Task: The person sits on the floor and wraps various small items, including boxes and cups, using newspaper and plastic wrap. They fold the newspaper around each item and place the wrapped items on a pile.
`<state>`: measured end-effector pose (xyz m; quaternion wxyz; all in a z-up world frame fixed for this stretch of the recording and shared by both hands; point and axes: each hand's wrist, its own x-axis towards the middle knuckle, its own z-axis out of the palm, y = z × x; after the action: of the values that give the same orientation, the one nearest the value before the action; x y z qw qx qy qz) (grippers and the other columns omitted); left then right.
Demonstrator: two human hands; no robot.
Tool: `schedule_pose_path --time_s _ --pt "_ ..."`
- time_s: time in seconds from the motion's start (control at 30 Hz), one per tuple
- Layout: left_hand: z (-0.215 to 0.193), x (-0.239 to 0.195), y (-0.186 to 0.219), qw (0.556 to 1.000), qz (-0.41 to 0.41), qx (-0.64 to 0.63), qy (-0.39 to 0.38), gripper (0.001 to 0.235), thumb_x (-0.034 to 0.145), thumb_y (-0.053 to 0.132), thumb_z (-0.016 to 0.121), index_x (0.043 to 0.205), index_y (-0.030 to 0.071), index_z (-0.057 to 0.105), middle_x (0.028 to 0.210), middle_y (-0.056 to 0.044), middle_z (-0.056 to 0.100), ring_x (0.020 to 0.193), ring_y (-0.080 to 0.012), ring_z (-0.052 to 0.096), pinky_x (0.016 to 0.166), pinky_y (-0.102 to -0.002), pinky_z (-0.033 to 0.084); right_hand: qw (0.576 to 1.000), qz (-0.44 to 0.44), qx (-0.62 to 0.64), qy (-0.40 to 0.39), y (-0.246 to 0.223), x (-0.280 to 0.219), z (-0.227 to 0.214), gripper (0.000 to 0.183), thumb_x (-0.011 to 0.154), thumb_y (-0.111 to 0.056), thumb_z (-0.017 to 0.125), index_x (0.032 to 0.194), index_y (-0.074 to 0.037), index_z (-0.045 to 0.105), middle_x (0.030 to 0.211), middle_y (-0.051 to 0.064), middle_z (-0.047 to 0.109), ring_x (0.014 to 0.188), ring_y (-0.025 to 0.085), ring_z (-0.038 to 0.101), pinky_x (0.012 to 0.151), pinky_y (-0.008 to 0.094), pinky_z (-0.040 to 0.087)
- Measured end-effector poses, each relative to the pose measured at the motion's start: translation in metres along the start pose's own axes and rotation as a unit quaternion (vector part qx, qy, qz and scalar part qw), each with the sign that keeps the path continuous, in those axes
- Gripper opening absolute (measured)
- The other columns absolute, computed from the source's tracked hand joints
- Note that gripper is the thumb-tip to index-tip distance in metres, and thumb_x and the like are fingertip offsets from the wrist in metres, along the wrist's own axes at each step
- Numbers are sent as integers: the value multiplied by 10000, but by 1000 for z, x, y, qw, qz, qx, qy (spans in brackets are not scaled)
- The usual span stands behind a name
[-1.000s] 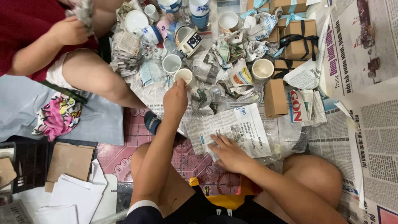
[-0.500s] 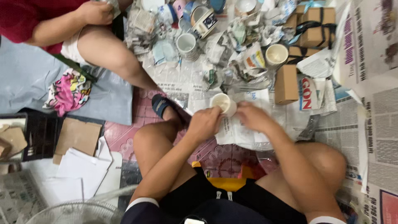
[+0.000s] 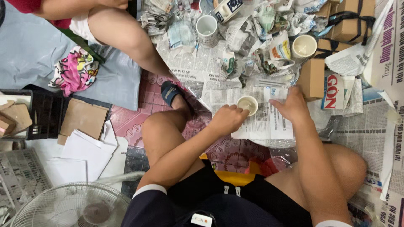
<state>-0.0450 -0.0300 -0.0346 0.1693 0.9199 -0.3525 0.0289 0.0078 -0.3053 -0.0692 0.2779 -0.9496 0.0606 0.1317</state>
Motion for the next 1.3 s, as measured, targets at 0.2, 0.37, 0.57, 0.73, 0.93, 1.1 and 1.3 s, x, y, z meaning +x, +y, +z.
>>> schedule_pose_path --time_s 0.2,0.37,0.57,0.73,0.93,1.1,1.3 --pt "-5 -1 -3 998 9 -51 33 210 861 269 748 873 90 639 775 -69 706 776 -267 696 646 -419 547 995 -97 12 30 14 -6 -11 804 768 -460 870 1261 95 562 1152 279 693 1063 401 686 926 456 531" --pt "-1 0 -6 998 10 -51 40 169 857 241 742 840 100 651 750 -51 700 760 -252 692 640 -414 542 994 -22 77 -71 12 -18 -27 733 733 -449 831 1199 45 553 979 205 736 873 332 740 772 426 576" --pt "0 0 -7 997 11 -32 70 153 871 204 724 804 93 643 737 -33 697 740 -227 679 618 -389 531 999 -13 33 -31 -30 -35 -48 324 983 -351 673 1065 -38 697 911 219 718 797 377 681 749 461 532" --pt "0 3 -2 998 36 -13 57 119 846 185 705 802 93 643 752 -45 702 748 -227 684 613 -386 533 995 -88 52 -1 -60 -49 -55 339 1029 -310 657 968 23 641 906 215 673 775 353 657 749 474 517" --pt "-10 6 4 997 34 -55 45 103 861 179 698 874 77 690 780 -66 715 694 -252 684 617 -397 545 978 -198 52 -46 -92 -68 -29 224 986 -239 621 1048 -35 688 1256 140 632 1106 332 652 988 444 496" --pt "-35 10 -1 981 -2 -173 87 155 856 178 723 975 80 728 872 -90 736 795 -292 729 709 -405 577 969 -237 58 -43 -99 -79 -24 272 986 -239 602 1122 -52 746 1375 138 578 1285 362 543 1051 462 459" --pt "-40 28 -19 972 -13 -180 149 390 941 71 661 1328 112 683 1371 -75 680 1269 -274 646 1041 -399 543 955 -288 -12 -73 -96 -82 -18 357 957 -323 645 1163 -48 740 1419 201 509 1362 392 420 1113 488 380"
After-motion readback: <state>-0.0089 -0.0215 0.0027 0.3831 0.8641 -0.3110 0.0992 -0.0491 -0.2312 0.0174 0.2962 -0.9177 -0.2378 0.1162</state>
